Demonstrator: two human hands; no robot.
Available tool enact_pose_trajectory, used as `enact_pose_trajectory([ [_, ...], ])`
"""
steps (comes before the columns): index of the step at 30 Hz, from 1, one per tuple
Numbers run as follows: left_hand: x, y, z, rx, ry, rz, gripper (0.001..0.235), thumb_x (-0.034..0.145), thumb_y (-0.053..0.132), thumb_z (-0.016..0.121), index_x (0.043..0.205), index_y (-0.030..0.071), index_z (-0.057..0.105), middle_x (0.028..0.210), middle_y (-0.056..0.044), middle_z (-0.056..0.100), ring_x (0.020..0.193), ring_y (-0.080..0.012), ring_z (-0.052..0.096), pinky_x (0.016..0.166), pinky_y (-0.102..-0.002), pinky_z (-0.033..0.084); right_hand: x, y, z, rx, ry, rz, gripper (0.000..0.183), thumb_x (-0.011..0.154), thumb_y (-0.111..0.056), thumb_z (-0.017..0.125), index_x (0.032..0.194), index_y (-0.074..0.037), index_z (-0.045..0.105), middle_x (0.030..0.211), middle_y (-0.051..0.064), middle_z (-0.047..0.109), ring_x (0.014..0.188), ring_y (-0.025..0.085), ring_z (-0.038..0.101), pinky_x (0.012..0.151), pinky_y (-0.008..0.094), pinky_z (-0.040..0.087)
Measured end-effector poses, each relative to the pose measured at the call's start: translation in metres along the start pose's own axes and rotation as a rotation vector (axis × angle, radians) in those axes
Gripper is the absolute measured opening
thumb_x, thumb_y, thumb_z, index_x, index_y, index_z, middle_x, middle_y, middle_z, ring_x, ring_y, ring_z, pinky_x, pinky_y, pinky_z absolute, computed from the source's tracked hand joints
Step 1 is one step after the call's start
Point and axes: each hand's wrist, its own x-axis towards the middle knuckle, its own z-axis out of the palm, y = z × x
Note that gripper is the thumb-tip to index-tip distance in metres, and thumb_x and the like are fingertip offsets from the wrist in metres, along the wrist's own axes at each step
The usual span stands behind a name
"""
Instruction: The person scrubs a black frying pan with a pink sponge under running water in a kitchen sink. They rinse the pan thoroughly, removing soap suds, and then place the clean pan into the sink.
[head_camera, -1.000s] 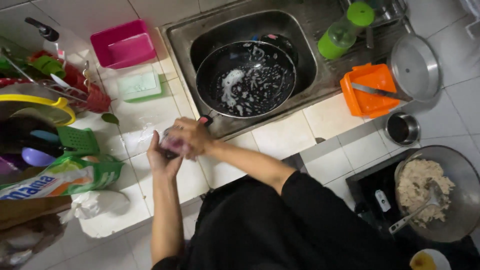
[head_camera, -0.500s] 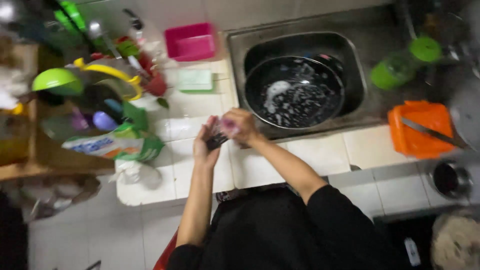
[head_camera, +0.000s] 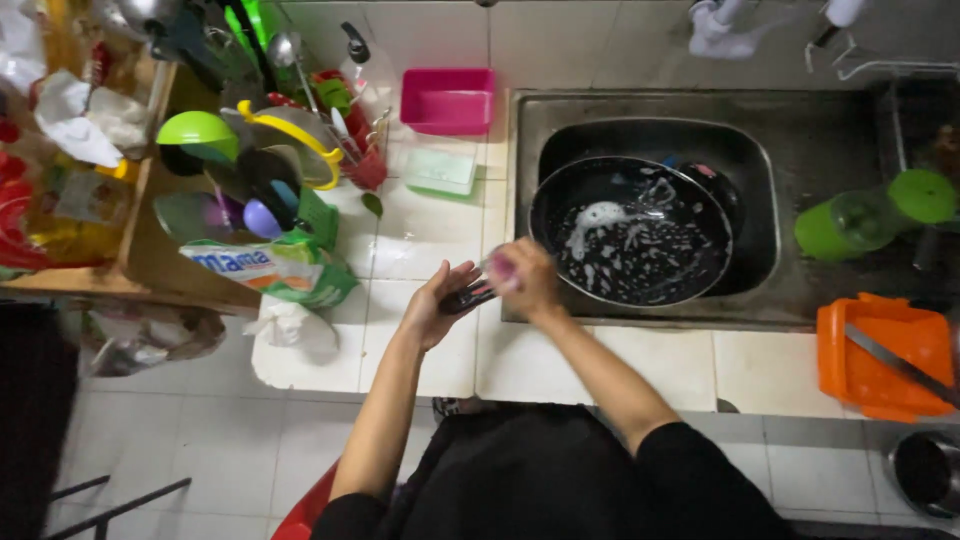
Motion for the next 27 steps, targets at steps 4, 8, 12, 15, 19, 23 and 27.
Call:
enact_pose_trajectory([
  [4, 0.001, 0.014, 0.015, 0.217, 0.026, -0.115, 0.077, 0.102, 0.065, 0.045, 0.157, 0.01, 0.042, 0.159, -0.024, 0.04, 0.145, -0.0449, 0.039, 0.116, -0.058, 0.036, -0.018, -0.004, 0.035, -0.048, -0.026, -0.082, 0.054, 0.069, -0.072, 0.059, 0.097, -0.026, 0.066, 0.09, -0.002, 0.055, 0.085, 0.019, 0.062, 0.074, 0.031, 0.05],
  [8, -0.022, 0.044, 0.065, 0.507, -0.026, -0.311, 0.085, 0.097, 0.064, 0.051, 0.154, 0.002, 0.044, 0.136, -0.03, 0.054, 0.118, -0.0432, 0.061, 0.089, -0.05, 0.057, -0.03, 0.063, -0.012, 0.179, -0.068, 0.156, 0.054, 0.076, -0.056, 0.076, 0.111, -0.016, 0.069, 0.1, 0.012, 0.066, 0.098, 0.034, 0.068, 0.089, 0.042, 0.055],
  [12, 0.017, 0.038, 0.081, 0.82, -0.184, -0.419, 0.071, 0.093, 0.046, 0.07, 0.148, 0.004, 0.053, 0.115, -0.028, 0.065, 0.081, -0.0321, 0.074, 0.059, -0.037, 0.065, -0.02, 0.072, -0.114, 0.353, 0.025, 0.682, 0.064, 0.079, -0.021, 0.085, 0.131, 0.008, 0.061, 0.112, 0.031, 0.071, 0.109, 0.045, 0.067, 0.094, 0.051, 0.054],
  [15, 0.051, 0.02, 0.095, 0.69, -0.33, -0.545, 0.081, 0.093, 0.04, 0.071, 0.153, 0.0, 0.035, 0.11, -0.023, 0.07, 0.073, -0.0225, 0.075, 0.053, -0.031, 0.064, -0.019, 0.155, -0.181, -0.022, -0.312, 0.657, 0.063, 0.088, -0.052, 0.073, 0.13, -0.007, 0.064, 0.124, 0.023, 0.069, 0.118, 0.046, 0.063, 0.099, 0.058, 0.05],
  [19, 0.116, -0.045, 0.032, 0.601, -0.321, -0.564, 0.044, 0.096, 0.025, 0.072, 0.127, 0.001, 0.052, 0.075, -0.01, 0.064, 0.043, -0.0132, 0.058, 0.035, -0.026, 0.05, -0.058, 0.249, -0.17, -0.822, -0.876, 0.626, 0.057, 0.086, -0.057, 0.057, 0.135, -0.028, 0.064, 0.142, 0.011, 0.057, 0.125, 0.042, 0.056, 0.093, 0.062, 0.05],
  [23, 0.104, -0.035, 0.048, 0.595, -0.259, -0.654, 0.057, 0.101, 0.029, 0.072, 0.141, 0.002, 0.041, 0.069, -0.006, 0.053, 0.044, -0.011, 0.046, 0.034, -0.026, 0.04, -0.015, 0.159, -0.106, -0.052, -1.031, 0.479, 0.078, 0.081, -0.015, 0.075, 0.15, 0.003, 0.044, 0.133, 0.037, 0.056, 0.122, 0.054, 0.056, 0.105, 0.056, 0.049],
  [27, 0.075, -0.007, 0.097, 0.635, -0.228, -0.625, 0.043, 0.098, 0.021, 0.068, 0.128, 0.006, 0.04, 0.064, -0.004, 0.044, 0.041, -0.0097, 0.038, 0.033, -0.027, 0.037, 0.015, 0.29, -0.021, -0.573, -0.733, 0.002, 0.11, 0.08, -0.031, 0.086, 0.164, -0.017, 0.017, 0.146, 0.043, 0.037, 0.141, 0.057, 0.035, 0.099, 0.057, 0.048],
])
